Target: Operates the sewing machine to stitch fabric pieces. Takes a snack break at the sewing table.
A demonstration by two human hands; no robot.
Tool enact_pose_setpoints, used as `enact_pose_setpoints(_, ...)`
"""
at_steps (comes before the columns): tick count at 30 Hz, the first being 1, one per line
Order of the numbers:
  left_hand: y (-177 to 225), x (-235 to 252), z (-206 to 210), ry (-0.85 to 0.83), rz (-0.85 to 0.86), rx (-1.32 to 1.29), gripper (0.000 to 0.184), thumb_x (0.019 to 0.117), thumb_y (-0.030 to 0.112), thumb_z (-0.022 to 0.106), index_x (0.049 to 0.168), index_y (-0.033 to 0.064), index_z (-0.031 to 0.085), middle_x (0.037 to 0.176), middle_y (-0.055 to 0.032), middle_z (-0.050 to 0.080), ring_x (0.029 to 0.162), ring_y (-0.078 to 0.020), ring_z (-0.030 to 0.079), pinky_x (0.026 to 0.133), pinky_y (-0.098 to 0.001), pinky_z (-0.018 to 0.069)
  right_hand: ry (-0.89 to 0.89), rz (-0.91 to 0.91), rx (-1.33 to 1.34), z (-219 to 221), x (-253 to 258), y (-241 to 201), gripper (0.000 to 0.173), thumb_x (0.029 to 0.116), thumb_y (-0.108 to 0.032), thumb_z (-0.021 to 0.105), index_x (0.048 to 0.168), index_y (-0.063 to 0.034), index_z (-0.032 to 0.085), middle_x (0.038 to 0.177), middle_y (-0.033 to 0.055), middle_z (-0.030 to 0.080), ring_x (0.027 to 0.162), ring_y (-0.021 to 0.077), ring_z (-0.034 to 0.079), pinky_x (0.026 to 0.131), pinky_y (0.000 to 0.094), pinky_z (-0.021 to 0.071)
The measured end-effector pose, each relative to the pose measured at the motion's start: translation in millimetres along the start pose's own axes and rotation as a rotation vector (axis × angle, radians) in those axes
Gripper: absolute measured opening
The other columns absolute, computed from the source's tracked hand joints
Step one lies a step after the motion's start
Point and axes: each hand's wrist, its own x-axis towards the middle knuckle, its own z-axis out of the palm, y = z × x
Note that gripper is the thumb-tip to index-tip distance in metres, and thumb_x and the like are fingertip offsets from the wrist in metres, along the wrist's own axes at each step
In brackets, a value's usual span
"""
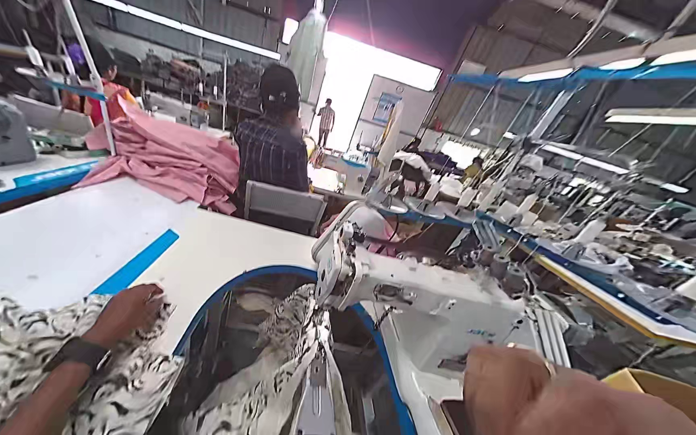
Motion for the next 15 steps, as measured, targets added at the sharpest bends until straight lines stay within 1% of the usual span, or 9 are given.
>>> enact_pose_setpoints(2, 38.7, -31.3, -5.0, 0.01, 0.111, -0.06, 0.039, 0.1018, 0.018, 0.063, 0.132, -0.0065, 0.062, 0.127, -0.0346, 0.063, 0.124, -0.0534, 0.057, 0.106, -0.0707, 0.0385, 0.126, 0.112, -0.285, -10.3, -26.5, 21.3, 0.011, 0.1018, -0.022, 0.064, 0.105, -0.0176, 0.074, 0.097, -0.0137, 0.074, 0.083, -0.0065, 0.068, 0.073, 0.011, 0.0569)
enact_pose_setpoints(3, 61.0, -54.2, 0.4, 0.046, 0.183, -0.156, 0.041, 0.1017, 0.02, 0.063, 0.133, -0.0049, 0.062, 0.129, -0.0321, 0.063, 0.124, -0.051, 0.058, 0.106, -0.0702, 0.0397, 0.158, 0.178, -0.426, -13.4, -41.1, 35.2, 0.012, 0.102, -0.026, 0.064, 0.101, -0.0169, 0.072, 0.089, -0.0142, 0.073, 0.076, -0.0102, 0.065, 0.067, 0.0073, 0.0544)
enact_pose_setpoints(5, 107.4, -106.6, 25.5, 0.06, 0.254, -0.364, 0.043, 0.1021, 0.03, 0.058, 0.135, 0.003, 0.063, 0.129, -0.0195, 0.067, 0.12, -0.0355, 0.064, 0.102, -0.0613, 0.0476, 0.12, 0.331, -0.66, -17.9, -73.7, 72.7, 0.026, 0.1009, -0.031, 0.063, 0.091, -0.0092, 0.074, 0.076, -0.0063, 0.068, 0.066, -0.0088, 0.057, 0.06, 0.0082, 0.0465)
enact_pose_setpoints(7, 144.8, -139.2, 55.7, -0.008, 0.256, -0.53, 0.047, 0.1038, 0.037, 0.052, 0.139, 0.0061, 0.06, 0.131, -0.0122, 0.067, 0.116, -0.0224, 0.067, 0.098, -0.0469, 0.0542, 0.002, 0.56, -0.759, -18.7, -96.5, 118.1, 0.029, 0.0957, -0.034, 0.06, 0.099, -0.0121, 0.078, 0.082, -0.0048, 0.072, 0.07, -0.0012, 0.062, 0.061, 0.0185, 0.0513)
enact_pose_setpoints(9, 163.2, -152.9, 94.6, -0.113, 0.221, -0.667, 0.052, 0.1046, 0.035, 0.051, 0.144, 0.0017, 0.054, 0.139, -0.0152, 0.062, 0.126, -0.0231, 0.062, 0.105, -0.0433, 0.0515, -0.104, 0.745, -0.697, -11.9, -104.8, 158.9, 0.034, 0.095, -0.025, 0.063, 0.121, -0.0049, 0.071, 0.102, 0.0078, 0.075, 0.091, 0.02, 0.071, 0.078, 0.0422, 0.0582)
enact_pose_setpoints(10, 168.6, -153.9, 113.0, -0.161, 0.19, -0.7, 0.054, 0.1052, 0.035, 0.05, 0.146, -0.0002, 0.051, 0.141, -0.0177, 0.06, 0.131, -0.0251, 0.059, 0.11, -0.044, 0.0485, -0.138, 0.808, -0.672, -6.7, -104.7, 177.0, 0.039, 0.0948, -0.02, 0.066, 0.129, -0.0009, 0.066, 0.112, 0.0151, 0.073, 0.103, 0.0304, 0.07, 0.089, 0.0524, 0.0554)
enact_pose_setpoints(12, 176.2, -148.0, 140.0, -0.23, 0.135, -0.682, 0.056, 0.1068, 0.037, 0.046, 0.147, -0.0017, 0.049, 0.136, -0.0196, 0.063, 0.128, -0.0278, 0.06, 0.11, -0.0467, 0.0465, -0.265, 0.961, -0.669, 2.6, -97.6, 205.8, 0.048, 0.0946, -0.019, 0.07, 0.137, 0.001, 0.06, 0.124, 0.0211, 0.068, 0.118, 0.0385, 0.064, 0.101, 0.0594, 0.0475)
enact_pose_setpoints(13, 177.3, -146.9, 149.2, -0.262, 0.104, -0.661, 0.054, 0.1073, 0.037, 0.045, 0.144, -0.0011, 0.052, 0.126, -0.0188, 0.067, 0.118, -0.0278, 0.064, 0.105, -0.0483, 0.0488, -0.351, 1.059, -0.666, 8.5, -97.3, 215.4, 0.045, 0.095, -0.022, 0.07, 0.134, -0.0008, 0.061, 0.121, 0.0192, 0.07, 0.115, 0.0368, 0.065, 0.1, 0.0587, 0.0481)
enact_pose_setpoints(15, 173.2, -148.0, 160.7, -0.329, 0.056, -0.623, 0.048, 0.1068, 0.037, 0.048, 0.136, -0.0003, 0.058, 0.104, -0.0156, 0.07, 0.096, -0.0273, 0.068, 0.092, -0.0501, 0.052, -0.502, 1.216, -0.65, 20.5, -103.1, 227.7, 0.029, 0.0962, -0.024, 0.069, 0.114, -0.0008, 0.068, 0.1, 0.0163, 0.07, 0.096, 0.0334, 0.067, 0.087, 0.0571, 0.0498)
